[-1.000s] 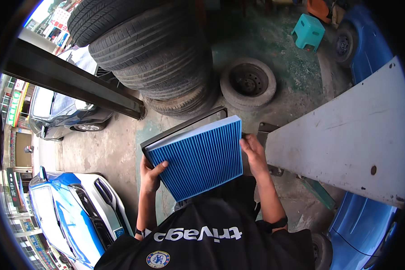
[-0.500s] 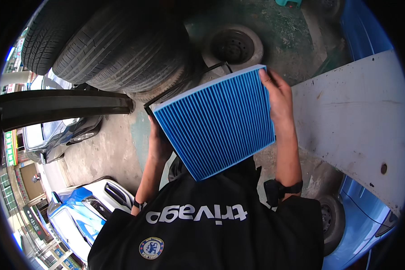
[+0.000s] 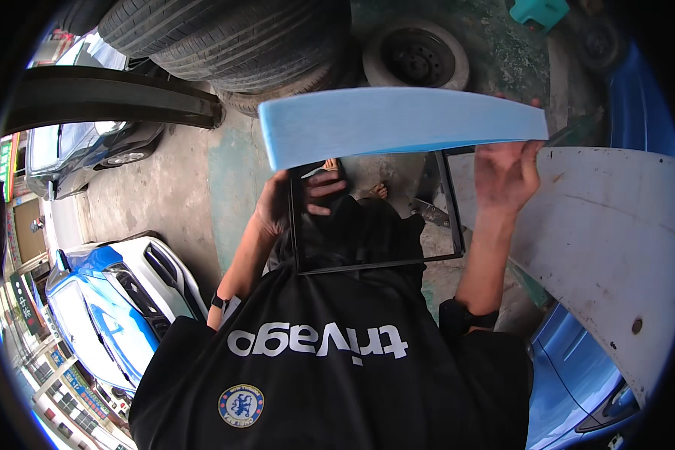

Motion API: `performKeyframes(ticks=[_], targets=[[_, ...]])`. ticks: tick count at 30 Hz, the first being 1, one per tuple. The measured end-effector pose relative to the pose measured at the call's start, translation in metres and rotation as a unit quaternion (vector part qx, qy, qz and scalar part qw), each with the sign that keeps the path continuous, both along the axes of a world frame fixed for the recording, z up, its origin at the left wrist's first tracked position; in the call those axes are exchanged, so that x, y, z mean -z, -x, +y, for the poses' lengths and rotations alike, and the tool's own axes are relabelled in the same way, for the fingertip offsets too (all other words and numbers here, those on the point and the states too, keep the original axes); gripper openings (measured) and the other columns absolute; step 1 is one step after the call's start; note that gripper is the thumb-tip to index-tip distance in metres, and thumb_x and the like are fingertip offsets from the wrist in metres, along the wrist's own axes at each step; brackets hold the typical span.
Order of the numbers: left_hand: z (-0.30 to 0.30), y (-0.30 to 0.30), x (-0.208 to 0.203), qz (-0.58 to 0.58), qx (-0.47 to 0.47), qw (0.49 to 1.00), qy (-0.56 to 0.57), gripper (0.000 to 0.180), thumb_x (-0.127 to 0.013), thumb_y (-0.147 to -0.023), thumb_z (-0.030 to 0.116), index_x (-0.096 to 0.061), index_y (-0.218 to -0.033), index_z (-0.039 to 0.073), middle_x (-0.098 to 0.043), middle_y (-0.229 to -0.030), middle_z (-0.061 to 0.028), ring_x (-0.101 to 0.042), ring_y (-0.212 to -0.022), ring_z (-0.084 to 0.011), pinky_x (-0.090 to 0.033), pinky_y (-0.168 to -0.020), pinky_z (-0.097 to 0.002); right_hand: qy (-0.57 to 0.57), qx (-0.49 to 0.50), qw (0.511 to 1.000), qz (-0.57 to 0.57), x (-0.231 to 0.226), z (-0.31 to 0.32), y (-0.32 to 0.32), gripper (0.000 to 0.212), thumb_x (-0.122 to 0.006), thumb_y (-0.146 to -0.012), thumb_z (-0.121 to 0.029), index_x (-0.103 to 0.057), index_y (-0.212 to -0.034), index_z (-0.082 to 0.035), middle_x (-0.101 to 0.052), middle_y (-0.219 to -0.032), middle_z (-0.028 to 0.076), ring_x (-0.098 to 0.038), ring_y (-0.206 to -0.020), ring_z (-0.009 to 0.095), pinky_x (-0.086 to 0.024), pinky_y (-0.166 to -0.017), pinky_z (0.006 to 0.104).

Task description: The person holds a blue rectangular air filter and repeatedly turns it over, pressing along the edges and inspecting both sides. The filter is handled with both hands throughout the clip, with no tools used.

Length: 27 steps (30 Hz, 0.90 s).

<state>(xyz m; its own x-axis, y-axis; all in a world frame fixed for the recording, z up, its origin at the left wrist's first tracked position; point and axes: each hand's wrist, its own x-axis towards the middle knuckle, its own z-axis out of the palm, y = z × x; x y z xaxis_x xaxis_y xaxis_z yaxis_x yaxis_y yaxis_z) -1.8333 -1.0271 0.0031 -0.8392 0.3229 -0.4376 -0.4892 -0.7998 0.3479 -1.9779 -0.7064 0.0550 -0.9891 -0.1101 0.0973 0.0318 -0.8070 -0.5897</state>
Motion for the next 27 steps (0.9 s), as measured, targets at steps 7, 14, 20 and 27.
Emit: performKeyframes(ticks=[7, 14, 20, 27], targets=[[-0.007, -0.022, 0.007, 0.039, -0.082, 0.996, -0.022, 0.044, -0.038, -0.096, 0.026, -0.052, -0.124, -0.005, -0.060, -0.120, -0.0204, -0.060, -0.108, -0.0330, -0.052, -0.092, -0.0458, 0.038, -0.162, 0.971, 0.173, 0.048, -0.002, -0.031, 0.052, -0.069, -0.071, -0.031, -0.062, -0.123, -0.032, -0.056, -0.118, 0.004, -0.027, -0.140, 0.034, 0.000, -0.119, 0.0585], [-0.012, -0.005, 0.014, -0.001, -0.141, 0.979, -0.147, 0.037, -0.042, -0.095, 0.023, -0.062, -0.108, -0.007, -0.068, -0.099, -0.0168, -0.069, -0.079, -0.0258, -0.060, -0.070, -0.0373, 0.013, -0.211, 0.977, 0.038, 0.020, 0.023, -0.056, 0.071, -0.042, -0.081, -0.060, -0.060, -0.129, -0.010, -0.035, -0.150, 0.022, -0.018, -0.145, 0.036, -0.003, -0.117, 0.0578], [-0.004, 0.013, -0.021, 0.036, -0.085, 0.996, -0.013, 0.040, -0.044, -0.102, 0.025, -0.052, -0.131, -0.001, -0.066, -0.102, -0.0087, -0.064, -0.086, -0.0177, -0.054, -0.078, -0.0316, -0.340, -0.132, 0.902, -0.233, 0.002, 0.039, -0.081, 0.056, -0.066, -0.081, -0.012, -0.051, -0.131, 0.009, -0.055, -0.130, 0.021, -0.054, -0.118, 0.027, -0.038, -0.104, 0.0353], [0.007, 0.021, -0.031, -0.024, -0.127, 0.989, 0.073, 0.037, -0.044, -0.101, 0.033, -0.054, -0.119, 0.002, -0.066, -0.101, -0.0091, -0.066, -0.084, -0.0222, -0.055, -0.081, -0.0360, -0.234, 0.029, 0.937, -0.258, 0.043, 0.031, -0.108, 0.050, -0.062, -0.086, -0.007, -0.050, -0.131, 0.011, -0.060, -0.124, 0.018, -0.059, -0.112, 0.025, -0.043, -0.100, 0.0354]])
